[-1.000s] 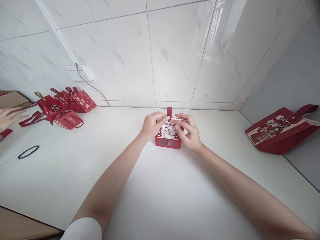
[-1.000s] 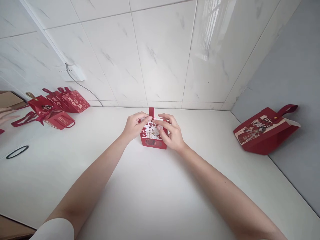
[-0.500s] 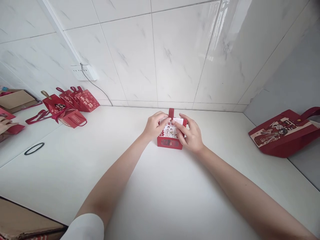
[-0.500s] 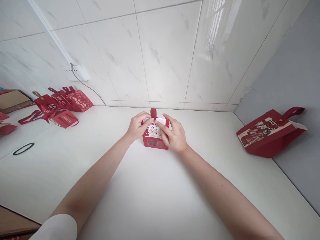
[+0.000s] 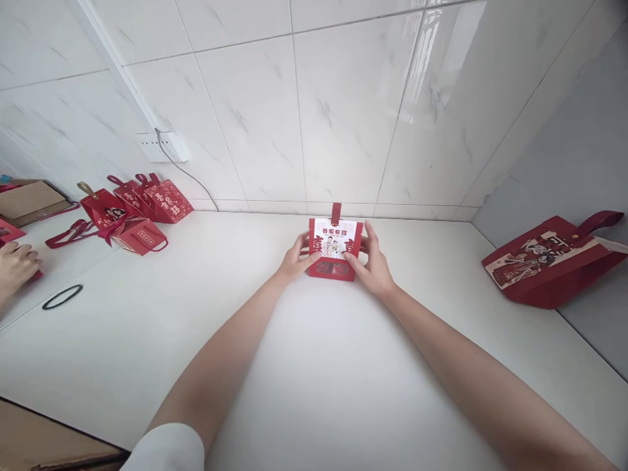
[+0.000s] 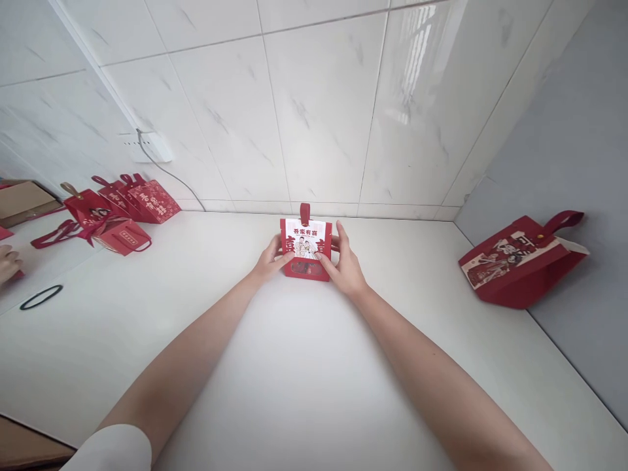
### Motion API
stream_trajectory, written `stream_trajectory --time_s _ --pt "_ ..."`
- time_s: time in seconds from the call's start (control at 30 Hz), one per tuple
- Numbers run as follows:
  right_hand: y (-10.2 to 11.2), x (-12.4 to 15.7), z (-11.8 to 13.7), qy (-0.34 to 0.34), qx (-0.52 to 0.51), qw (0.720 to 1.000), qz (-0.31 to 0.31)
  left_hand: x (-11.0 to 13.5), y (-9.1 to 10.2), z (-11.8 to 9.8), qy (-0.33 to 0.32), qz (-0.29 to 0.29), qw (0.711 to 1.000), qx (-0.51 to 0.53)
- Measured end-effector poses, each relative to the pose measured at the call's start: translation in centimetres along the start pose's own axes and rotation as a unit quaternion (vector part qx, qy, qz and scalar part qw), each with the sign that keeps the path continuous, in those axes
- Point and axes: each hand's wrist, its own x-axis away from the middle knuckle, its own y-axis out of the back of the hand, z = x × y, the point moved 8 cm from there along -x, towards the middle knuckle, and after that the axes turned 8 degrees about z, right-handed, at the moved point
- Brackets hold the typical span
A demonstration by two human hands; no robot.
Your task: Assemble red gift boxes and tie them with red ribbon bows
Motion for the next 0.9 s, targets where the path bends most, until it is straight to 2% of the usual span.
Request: stream_trajectory --time_s 0.03,0.1,0.17,0.3,0.4,0.63,0.9 --pt "-0.3 -0.2 -0.8 -0.032 -0.033 0.998 0.033 0.0 -0.3 1.3 0.038 0.045 0.998 0.015" --pt "-1.0 -0.5 -2.0 -0.088 -0.092 0.987 0.102 0.0 -0.3 2.8 0.077 0.097 0.991 0.041" --pt "-1.3 -0.7 -2.6 -0.114 -0.149 0.971 0.146 0.0 0.0 3.1 0.081 0.105 0.99 0.057" --pt "-1.3 -1.0 -2.0 -0.092 -0.226 0.952 0.183 -0.1 0.4 3.2 0.085 0.078 0.99 0.086" --pt "-1.3 -1.1 -1.7 -0.088 -0.237 0.948 0.193 -0.1 0.6 3.3 0.088 0.066 0.988 0.11" --pt "-1.2 -1.1 -2.1 -0.095 -0.212 0.955 0.183 -0.1 0.7 2.6 0.07 0.054 0.994 0.071" --pt "-1.1 -1.0 -3.2 -0.105 -0.211 0.953 0.193 -0.2 0.6 2.3 0.066 0.062 0.993 0.077"
